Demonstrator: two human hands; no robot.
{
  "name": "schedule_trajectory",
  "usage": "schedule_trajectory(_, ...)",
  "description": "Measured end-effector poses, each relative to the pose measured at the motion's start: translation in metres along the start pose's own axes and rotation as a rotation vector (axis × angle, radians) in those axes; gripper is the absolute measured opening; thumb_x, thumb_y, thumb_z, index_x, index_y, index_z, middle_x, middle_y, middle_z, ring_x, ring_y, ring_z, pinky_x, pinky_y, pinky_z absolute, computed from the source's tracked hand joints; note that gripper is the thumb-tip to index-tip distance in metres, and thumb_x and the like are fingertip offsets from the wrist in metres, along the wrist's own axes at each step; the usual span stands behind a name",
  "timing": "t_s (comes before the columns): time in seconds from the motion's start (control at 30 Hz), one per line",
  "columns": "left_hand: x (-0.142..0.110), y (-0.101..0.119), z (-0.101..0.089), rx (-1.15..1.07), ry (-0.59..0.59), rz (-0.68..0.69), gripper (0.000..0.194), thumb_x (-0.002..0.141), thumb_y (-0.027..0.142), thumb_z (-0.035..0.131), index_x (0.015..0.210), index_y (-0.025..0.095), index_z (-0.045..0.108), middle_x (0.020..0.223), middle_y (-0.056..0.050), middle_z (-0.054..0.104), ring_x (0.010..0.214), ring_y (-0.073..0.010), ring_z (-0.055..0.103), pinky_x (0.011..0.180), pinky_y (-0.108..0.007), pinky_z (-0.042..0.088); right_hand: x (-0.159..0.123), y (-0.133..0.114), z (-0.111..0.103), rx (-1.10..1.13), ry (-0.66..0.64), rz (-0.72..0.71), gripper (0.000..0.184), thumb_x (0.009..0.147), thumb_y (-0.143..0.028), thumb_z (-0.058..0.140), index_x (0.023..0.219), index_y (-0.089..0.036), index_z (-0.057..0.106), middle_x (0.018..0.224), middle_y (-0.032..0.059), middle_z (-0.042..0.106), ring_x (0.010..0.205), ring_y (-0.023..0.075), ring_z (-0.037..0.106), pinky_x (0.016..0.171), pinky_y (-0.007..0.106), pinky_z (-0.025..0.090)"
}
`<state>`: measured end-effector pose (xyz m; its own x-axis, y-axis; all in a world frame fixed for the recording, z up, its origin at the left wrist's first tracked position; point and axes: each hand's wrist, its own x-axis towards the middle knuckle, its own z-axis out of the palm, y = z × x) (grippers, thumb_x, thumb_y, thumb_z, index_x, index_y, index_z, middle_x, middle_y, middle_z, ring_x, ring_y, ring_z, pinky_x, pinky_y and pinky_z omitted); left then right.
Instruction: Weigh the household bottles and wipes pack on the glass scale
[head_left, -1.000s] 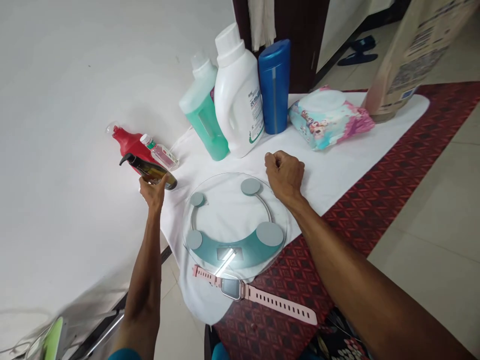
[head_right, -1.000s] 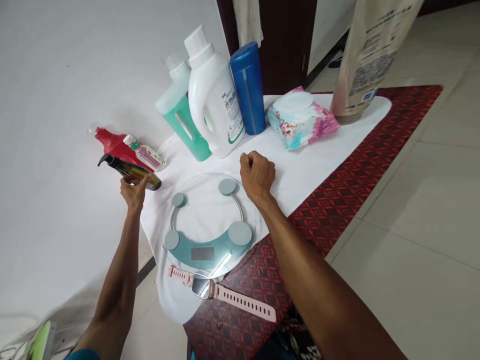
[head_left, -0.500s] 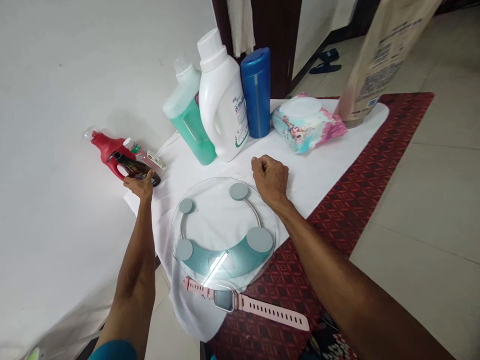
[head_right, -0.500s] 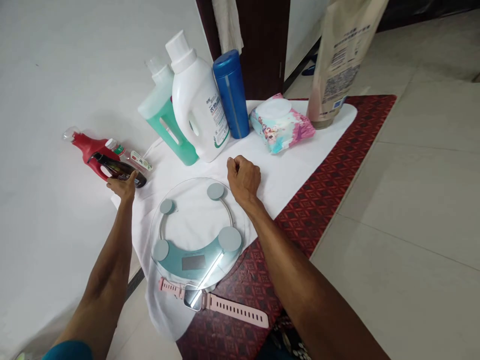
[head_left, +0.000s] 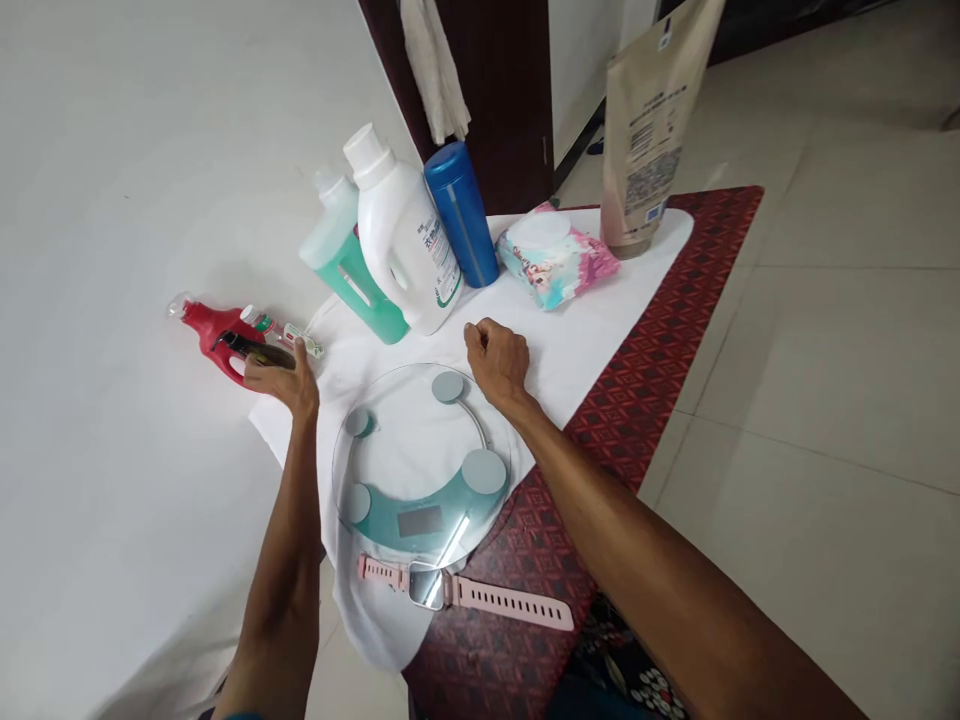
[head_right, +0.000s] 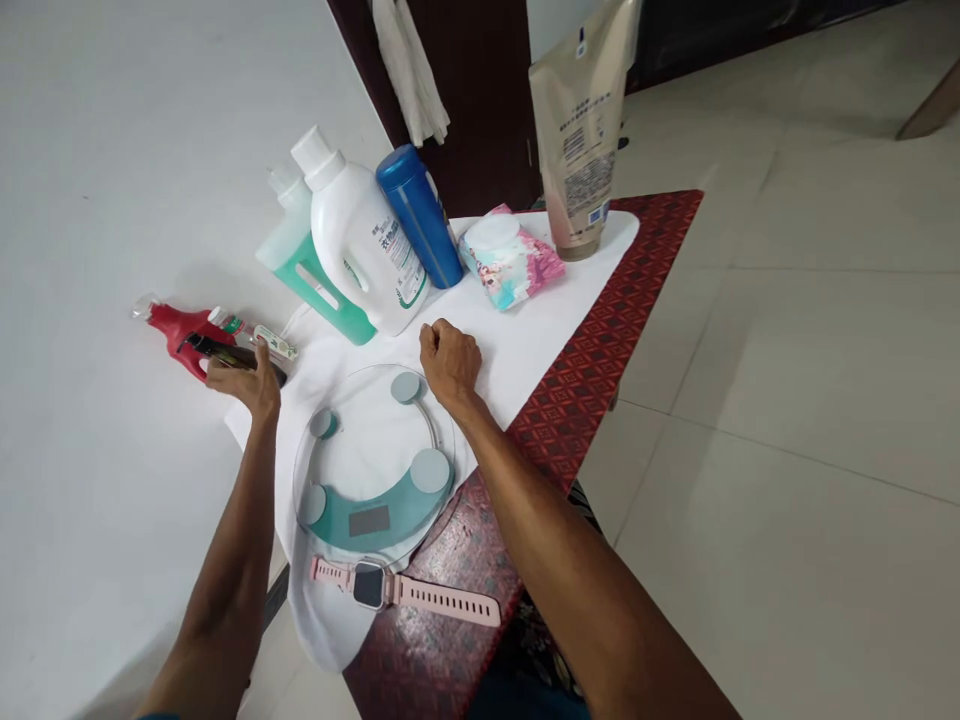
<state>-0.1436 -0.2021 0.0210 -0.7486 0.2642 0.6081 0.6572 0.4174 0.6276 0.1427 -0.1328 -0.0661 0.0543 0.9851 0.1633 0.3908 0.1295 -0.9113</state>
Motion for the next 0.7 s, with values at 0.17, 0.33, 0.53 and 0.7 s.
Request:
schedule_trajectory(0.17, -0.014, 0.067, 0.027, -0.406, -0.34, 0.192, 0.064, 0.097, 0.057, 0.078, 0.14, 0.017, 0.05, 0.146, -0.019, 0.058, 0.132, -0.0287, 0.062, 0.114, -0.043, 0.05, 0.001, 0.003, 0.001, 0.008, 0.008, -0.012, 0.038, 0.105, -0.029, 0.053, 0.069, -0.028, 0.042, 0.066, 0.0017, 0.058, 0.064, 0.0209, 0.046, 0.067, 0.035, 0.022)
schedule_trajectory(0.33, -0.01, 0.111, 0.067, -0.573, -0.458, 0.099, 0.049, 0.099, 0.067, 0.069, 0.095, 0.018, 0.06, 0.092, -0.007, 0.066, 0.086, -0.0196, 0.065, 0.08, -0.033, 0.055, 0.002, 0.0, -0.001, -0.004, -0.011, 0.007, 0.037, 0.106, -0.029, 0.052, 0.07, -0.027, 0.043, 0.067, 0.0012, 0.057, 0.066, 0.021, 0.048, 0.068, 0.035, 0.021)
schedule_trajectory(0.53, -0.016, 0.129, 0.09, -0.759, -0.376, -0.027, 0.042, 0.094, 0.049, 0.075, 0.076, 0.022, 0.048, 0.062, 0.005, 0.043, 0.055, -0.0109, 0.043, 0.053, -0.026, 0.039, 0.002, -0.003, -0.004, -0.006, -0.035, 0.05, 0.037, 0.109, -0.03, 0.051, 0.073, -0.027, 0.047, 0.07, 0.0018, 0.06, 0.067, 0.0214, 0.052, 0.068, 0.035, 0.022)
schedule_trajectory(0.7, -0.022, 0.129, 0.071, -0.788, -0.162, -0.119, 0.043, 0.087, 0.043, 0.079, 0.075, 0.023, 0.044, 0.058, 0.008, 0.038, 0.048, -0.0084, 0.036, 0.045, -0.024, 0.031, 0.003, -0.002, -0.003, -0.019, -0.04, 0.041, 0.035, 0.11, -0.032, 0.052, 0.075, -0.026, 0.051, 0.071, 0.0019, 0.06, 0.069, 0.022, 0.053, 0.068, 0.034, 0.023)
